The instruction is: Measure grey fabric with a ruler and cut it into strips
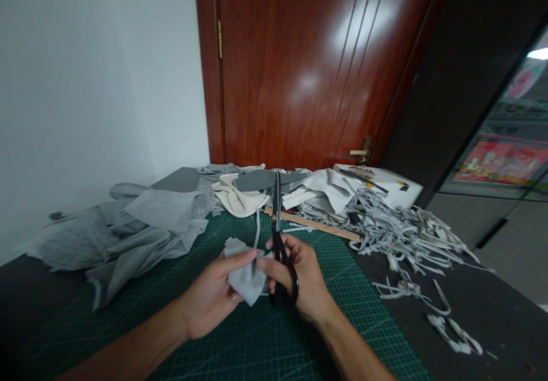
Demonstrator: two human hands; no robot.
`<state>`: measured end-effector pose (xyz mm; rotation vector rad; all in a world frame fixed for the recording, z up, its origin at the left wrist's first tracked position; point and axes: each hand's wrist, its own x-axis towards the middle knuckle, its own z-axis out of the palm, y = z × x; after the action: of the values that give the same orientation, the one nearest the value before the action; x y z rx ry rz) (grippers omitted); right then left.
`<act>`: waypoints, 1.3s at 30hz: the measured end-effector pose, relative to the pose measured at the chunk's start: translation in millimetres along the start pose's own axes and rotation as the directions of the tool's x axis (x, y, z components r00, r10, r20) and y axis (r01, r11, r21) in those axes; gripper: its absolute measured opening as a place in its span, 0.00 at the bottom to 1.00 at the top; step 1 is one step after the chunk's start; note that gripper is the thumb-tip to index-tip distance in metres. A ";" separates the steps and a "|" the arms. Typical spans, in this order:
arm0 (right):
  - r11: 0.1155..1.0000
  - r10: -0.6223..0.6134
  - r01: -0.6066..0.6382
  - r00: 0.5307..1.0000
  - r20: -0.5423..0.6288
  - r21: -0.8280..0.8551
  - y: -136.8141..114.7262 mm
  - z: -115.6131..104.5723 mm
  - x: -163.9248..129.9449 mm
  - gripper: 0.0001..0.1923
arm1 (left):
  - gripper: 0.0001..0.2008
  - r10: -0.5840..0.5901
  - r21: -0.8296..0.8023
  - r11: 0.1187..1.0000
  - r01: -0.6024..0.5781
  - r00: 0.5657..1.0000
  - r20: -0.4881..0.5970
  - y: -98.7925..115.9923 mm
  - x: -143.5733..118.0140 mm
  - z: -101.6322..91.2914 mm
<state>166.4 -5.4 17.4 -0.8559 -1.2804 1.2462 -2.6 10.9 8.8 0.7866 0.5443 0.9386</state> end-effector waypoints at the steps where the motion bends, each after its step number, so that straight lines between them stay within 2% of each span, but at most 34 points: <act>1: 1.000 0.002 -0.002 1.000 0.006 -0.004 0.1 0.1 -0.1 0.26 | 0.17 0.012 0.008 1.000 -0.012 1.000 0.018 0.0 -0.4 0.9; 5: 1.000 -0.004 0.003 0.999 -0.033 -0.024 1.0 -0.3 1.9 0.26 | 0.16 0.122 0.028 0.992 -0.123 0.992 0.018 3.3 -2.7 5.0; 11: 0.995 -0.058 0.045 0.989 -0.136 -0.093 5.1 -3.7 5.3 0.26 | 0.11 0.284 -0.018 0.958 -0.288 0.953 -0.105 10.9 0.9 3.4; 15: 0.990 -0.067 0.048 0.988 -0.139 -0.133 8.1 0.1 3.2 0.26 | 0.08 0.347 -0.084 0.928 -0.363 0.923 -0.166 25.6 3.4 3.2; 18: 0.991 -0.014 0.003 0.996 -0.087 -0.136 9.9 7.0 -1.6 0.26 | 0.10 0.406 -0.149 0.880 -0.452 0.876 -0.259 45.0 2.2 7.5; 21: 0.989 0.056 -0.052 0.998 0.033 -0.136 9.8 15.7 -8.0 0.27 | 0.15 0.467 -0.206 0.815 -0.542 0.824 -0.322 65.8 -1.3 12.4; 26: 0.986 0.086 -0.048 0.966 0.243 -0.157 6.6 29.6 -18.3 0.30 | 0.19 0.531 -0.243 0.744 -0.623 0.771 -0.351 88.0 -7.6 12.7; 30: 0.990 0.075 -0.032 0.942 0.328 -0.136 10.8 36.7 -22.0 0.31 | 0.18 0.562 -0.218 0.738 -0.638 0.761 -0.325 96.6 -11.1 9.7; 34: 0.990 0.099 -0.059 0.934 0.343 -0.126 18.1 39.2 -23.2 0.31 | 0.18 0.608 -0.195 0.720 -0.666 0.740 -0.287 102.0 -13.8 7.6; 39: 0.993 0.089 -0.052 0.927 0.365 -0.109 22.3 39.1 -26.4 0.32 | 0.16 0.613 -0.149 0.748 -0.647 0.759 -0.219 102.1 -17.0 8.2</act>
<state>127.9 -33.5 -3.6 -0.7630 -1.6343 1.4603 -56.0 29.6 95.8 0.7081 0.2916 1.6810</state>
